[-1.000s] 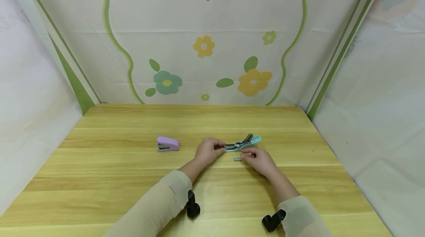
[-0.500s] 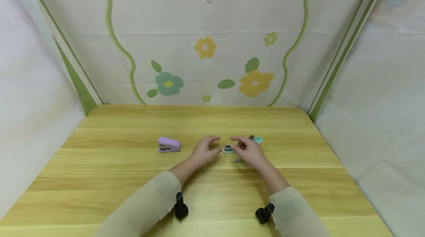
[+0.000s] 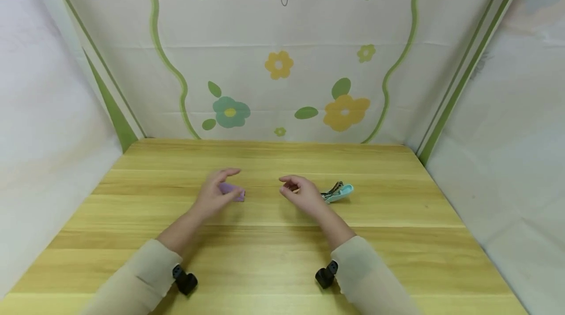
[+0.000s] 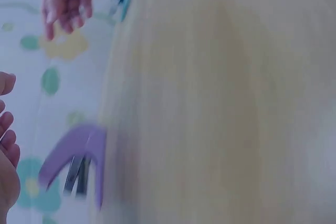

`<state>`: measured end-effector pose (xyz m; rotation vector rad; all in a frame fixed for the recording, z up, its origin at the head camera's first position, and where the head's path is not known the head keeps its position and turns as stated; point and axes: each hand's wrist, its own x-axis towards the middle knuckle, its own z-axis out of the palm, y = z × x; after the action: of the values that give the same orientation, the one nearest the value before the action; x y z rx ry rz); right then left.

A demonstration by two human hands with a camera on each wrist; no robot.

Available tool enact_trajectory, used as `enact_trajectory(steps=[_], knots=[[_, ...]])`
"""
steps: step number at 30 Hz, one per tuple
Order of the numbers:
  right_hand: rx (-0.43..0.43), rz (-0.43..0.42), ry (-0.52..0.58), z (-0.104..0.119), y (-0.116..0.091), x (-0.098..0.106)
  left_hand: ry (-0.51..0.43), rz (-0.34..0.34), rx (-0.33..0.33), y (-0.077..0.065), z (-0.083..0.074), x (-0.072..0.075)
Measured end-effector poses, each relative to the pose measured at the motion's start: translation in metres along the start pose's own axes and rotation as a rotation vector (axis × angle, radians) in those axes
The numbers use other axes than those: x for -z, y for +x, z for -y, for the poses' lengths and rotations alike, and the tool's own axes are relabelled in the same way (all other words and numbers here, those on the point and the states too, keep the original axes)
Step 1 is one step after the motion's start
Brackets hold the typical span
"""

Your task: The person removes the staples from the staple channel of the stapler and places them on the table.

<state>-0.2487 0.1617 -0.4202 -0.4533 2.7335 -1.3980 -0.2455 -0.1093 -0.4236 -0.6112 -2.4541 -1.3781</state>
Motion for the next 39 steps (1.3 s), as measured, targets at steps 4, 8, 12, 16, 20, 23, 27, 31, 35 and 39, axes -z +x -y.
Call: enact_trajectory(steps=[4, 8, 12, 16, 20, 23, 27, 31, 35, 39], knots=[[-0.003, 0.019, 0.013, 0.009, 0.011, -0.011, 0.043, -0.026, 0.063, -0.006, 0.017, 0.025], [0.013, 0.043, 0.019, 0.019, 0.021, -0.021, 0.024, 0.007, 0.154, -0.012, 0.031, 0.036], [0.040, 0.063, 0.018, 0.028, 0.030, -0.033, -0.008, 0.021, 0.208, -0.016, 0.041, 0.040], [0.065, 0.085, 0.053, 0.036, 0.037, -0.046, 0.005, 0.039, 0.229, -0.019, 0.051, 0.040], [0.075, 0.097, 0.047, 0.043, 0.043, -0.060, 0.004, 0.048, 0.239, -0.023, 0.062, 0.038], [0.082, 0.105, 0.013, 0.048, 0.047, -0.069, -0.020, 0.057, 0.262, -0.024, 0.066, 0.033], [0.092, 0.142, -0.046, 0.055, 0.053, -0.080, -0.022, 0.075, 0.307, -0.023, 0.071, 0.029], [0.101, 0.176, -0.115, 0.061, 0.059, -0.090, 0.023, 0.084, 0.327, -0.021, 0.073, 0.027], [0.099, 0.198, -0.187, 0.068, 0.064, -0.100, 0.053, 0.078, 0.340, -0.020, 0.075, 0.026], [0.105, 0.216, -0.254, 0.074, 0.066, -0.107, 0.063, 0.066, 0.342, -0.020, 0.075, 0.025]])
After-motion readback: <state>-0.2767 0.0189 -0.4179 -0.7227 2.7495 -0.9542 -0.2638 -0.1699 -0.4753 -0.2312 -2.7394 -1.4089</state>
